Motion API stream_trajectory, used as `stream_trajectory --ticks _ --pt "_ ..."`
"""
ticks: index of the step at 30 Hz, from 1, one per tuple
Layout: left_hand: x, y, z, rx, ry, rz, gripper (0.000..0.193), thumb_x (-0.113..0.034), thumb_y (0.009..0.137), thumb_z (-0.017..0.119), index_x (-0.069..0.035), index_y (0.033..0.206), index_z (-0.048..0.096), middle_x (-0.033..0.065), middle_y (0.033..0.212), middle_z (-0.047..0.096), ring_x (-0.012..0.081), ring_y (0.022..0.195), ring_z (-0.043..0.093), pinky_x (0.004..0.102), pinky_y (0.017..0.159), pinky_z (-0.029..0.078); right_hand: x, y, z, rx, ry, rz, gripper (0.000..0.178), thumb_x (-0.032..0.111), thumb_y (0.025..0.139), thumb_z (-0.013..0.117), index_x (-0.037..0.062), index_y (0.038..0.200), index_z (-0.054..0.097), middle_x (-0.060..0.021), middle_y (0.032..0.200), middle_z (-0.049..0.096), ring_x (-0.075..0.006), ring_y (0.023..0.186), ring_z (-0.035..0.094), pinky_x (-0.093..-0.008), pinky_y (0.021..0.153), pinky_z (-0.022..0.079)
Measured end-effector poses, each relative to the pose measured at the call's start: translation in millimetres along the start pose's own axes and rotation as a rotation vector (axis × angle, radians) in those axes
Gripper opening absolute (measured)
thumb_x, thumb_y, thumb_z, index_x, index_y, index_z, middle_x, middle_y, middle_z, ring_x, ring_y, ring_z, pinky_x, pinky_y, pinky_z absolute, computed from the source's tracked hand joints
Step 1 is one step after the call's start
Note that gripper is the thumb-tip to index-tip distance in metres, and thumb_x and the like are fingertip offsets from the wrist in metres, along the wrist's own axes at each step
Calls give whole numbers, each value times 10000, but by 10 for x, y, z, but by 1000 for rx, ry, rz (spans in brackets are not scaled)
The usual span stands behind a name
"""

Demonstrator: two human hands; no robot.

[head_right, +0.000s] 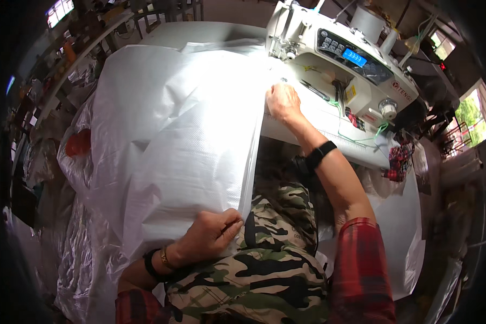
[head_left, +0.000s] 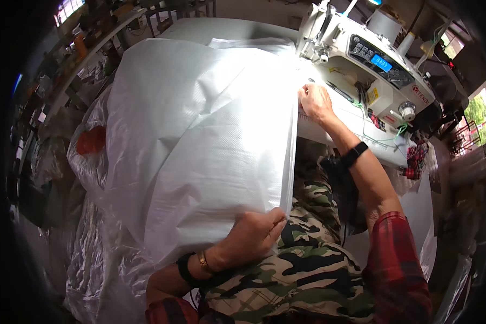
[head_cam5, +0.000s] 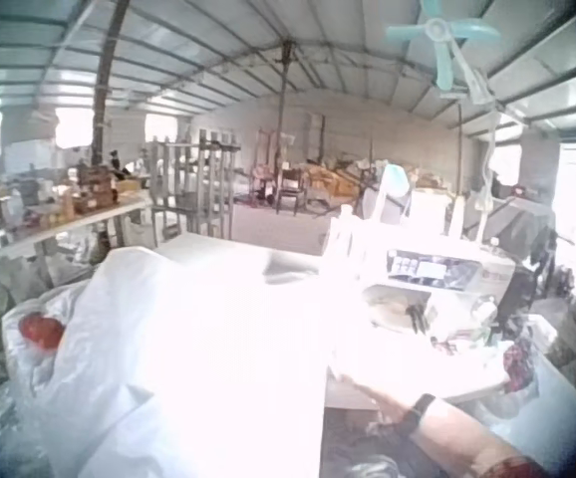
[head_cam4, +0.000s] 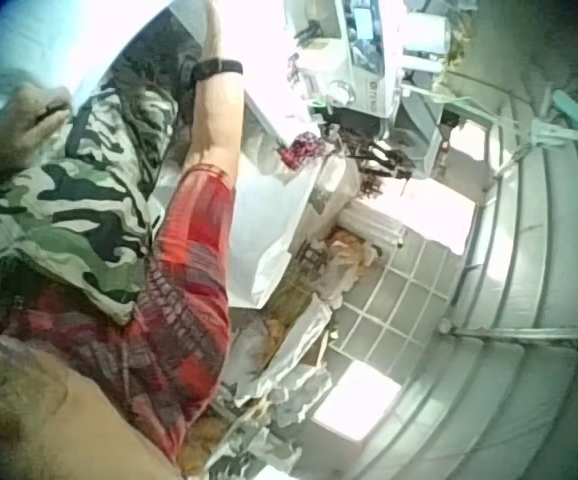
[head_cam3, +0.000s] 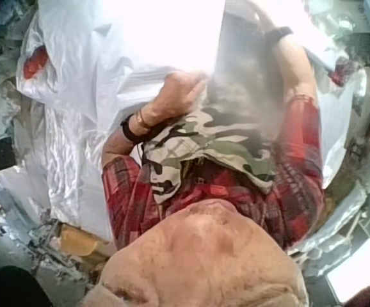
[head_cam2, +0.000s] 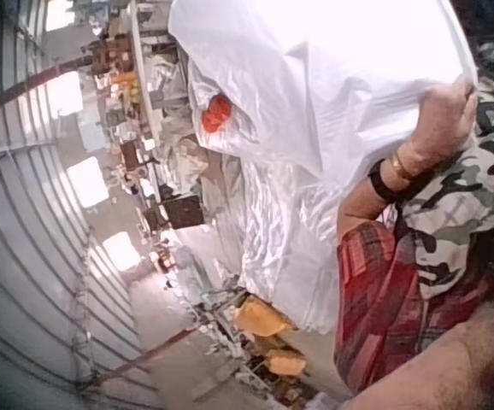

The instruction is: Sewing the edges of large white plastic sheets using an industrial sewing machine.

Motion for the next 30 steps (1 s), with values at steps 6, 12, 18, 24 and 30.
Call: stream_trajectory --ticks 6,12,18,24,30 --pt "-41 20 -2 0 -53 23 118 -92 937 580 25 929 586 170 618 568 268 515 577 350 527 449 -100 396 116 23 -114 105 290 270 881 594 2 795 664 -222 784 670 -382 795 658 -467 766 496" --pt "-63 60 -21 32 -73 63 116 -94 940 575 22 929 577 183 616 558 303 513 573 372 522 443 -267 696 128 220 -27 210 296 251 914 645 -38 882 592 -125 720 658 -177 615 649 -340 532 517" --pt "-180 167 -43 30 -73 117 135 -118 942 570 6 893 545 206 596 527 364 532 563 416 517 433 -122 779 133 349 81 367 274 236 901 656 -33 874 620 -128 719 674 -196 620 669 -342 532 559" --pt "-89 209 62 90 -20 160 132 -114 932 560 -4 880 509 207 573 495 398 537 557 464 519 431 -200 824 202 299 -372 205 406 311 862 690 -80 961 652 -206 909 700 -293 821 698 -407 719 573" --pt "25 165 83 88 -7 151 116 -98 917 558 -3 886 500 210 579 508 407 554 577 479 527 445 176 570 155 217 -391 204 376 261 850 674 -65 1037 657 -263 1085 667 -398 1010 658 -458 865 532"
Point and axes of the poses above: each hand's wrist, its own y-axis towards the middle knuckle, its own z-axis out of the palm, x = y × z, the point moved 1 cm from there along y, towards the middle knuckle
